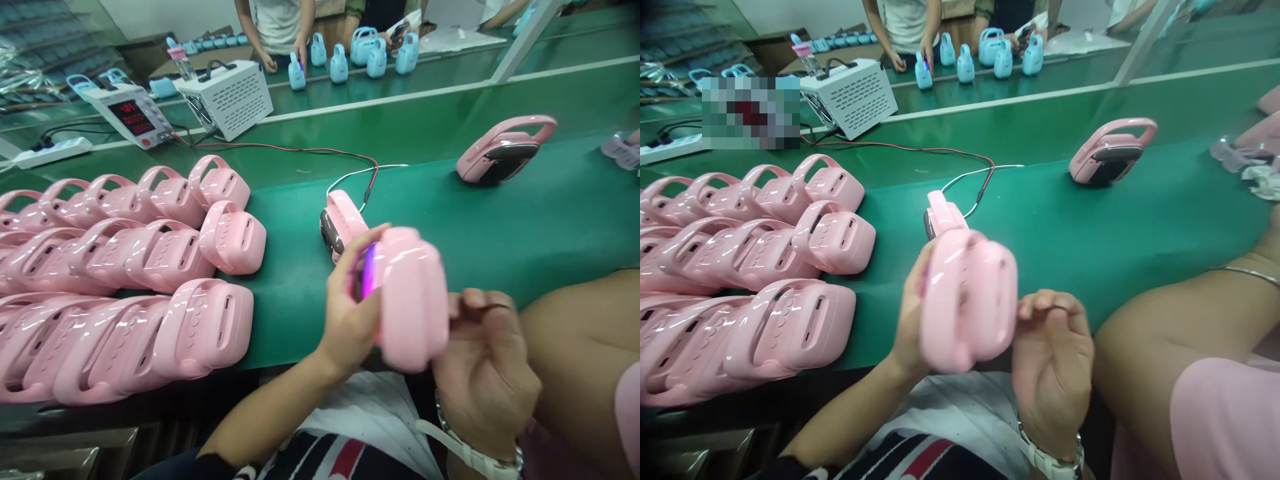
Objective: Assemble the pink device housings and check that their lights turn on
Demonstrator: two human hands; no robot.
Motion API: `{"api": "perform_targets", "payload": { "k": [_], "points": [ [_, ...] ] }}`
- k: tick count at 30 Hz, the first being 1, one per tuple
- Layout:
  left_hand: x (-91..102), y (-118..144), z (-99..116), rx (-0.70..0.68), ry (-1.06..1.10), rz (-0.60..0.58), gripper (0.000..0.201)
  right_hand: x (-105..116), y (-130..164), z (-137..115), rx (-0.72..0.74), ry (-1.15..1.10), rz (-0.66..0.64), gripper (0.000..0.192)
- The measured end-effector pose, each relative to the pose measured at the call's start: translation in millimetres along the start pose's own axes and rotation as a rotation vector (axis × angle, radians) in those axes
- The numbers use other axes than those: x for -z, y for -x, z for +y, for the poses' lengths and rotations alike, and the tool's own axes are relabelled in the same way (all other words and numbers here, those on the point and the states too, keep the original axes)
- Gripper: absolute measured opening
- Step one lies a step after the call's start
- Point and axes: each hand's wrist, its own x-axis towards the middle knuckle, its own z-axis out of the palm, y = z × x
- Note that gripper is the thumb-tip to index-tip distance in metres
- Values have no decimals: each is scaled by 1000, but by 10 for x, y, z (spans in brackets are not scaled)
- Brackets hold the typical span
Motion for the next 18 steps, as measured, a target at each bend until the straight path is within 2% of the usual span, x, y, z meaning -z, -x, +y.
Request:
{"api": "perform_targets", "payload": {
  "k": [2,4,6,9,12,13,15,16,17,18],
  "points": [
    [-274,-238,-161,-82,4,-61,49,-7,-10,-53,288,18,138,13],
    [-528,-497,-388,-56,-57,-71,45,-43,-22,-95,500,50,208,18],
    [-719,-725,-611,0,-165,-52,43,-72,-30,-108,542,75,212,17],
    [-821,-885,-772,51,-339,-66,41,-53,-37,-71,388,84,189,15],
    [-674,-751,-617,7,-511,-134,40,17,-54,0,191,62,184,22],
    [-575,-661,-508,-55,-561,-156,39,38,-63,25,139,54,182,22],
    [-329,-485,-264,-271,-598,-189,34,66,-79,73,71,49,178,22],
    [-197,-424,-153,-374,-608,-104,31,72,-86,96,52,51,176,22],
    [-71,-395,-63,-441,-617,114,32,72,-92,118,38,58,167,21],
    [42,-398,0,-439,-630,323,41,67,-96,139,29,67,151,19]
  ]
}}
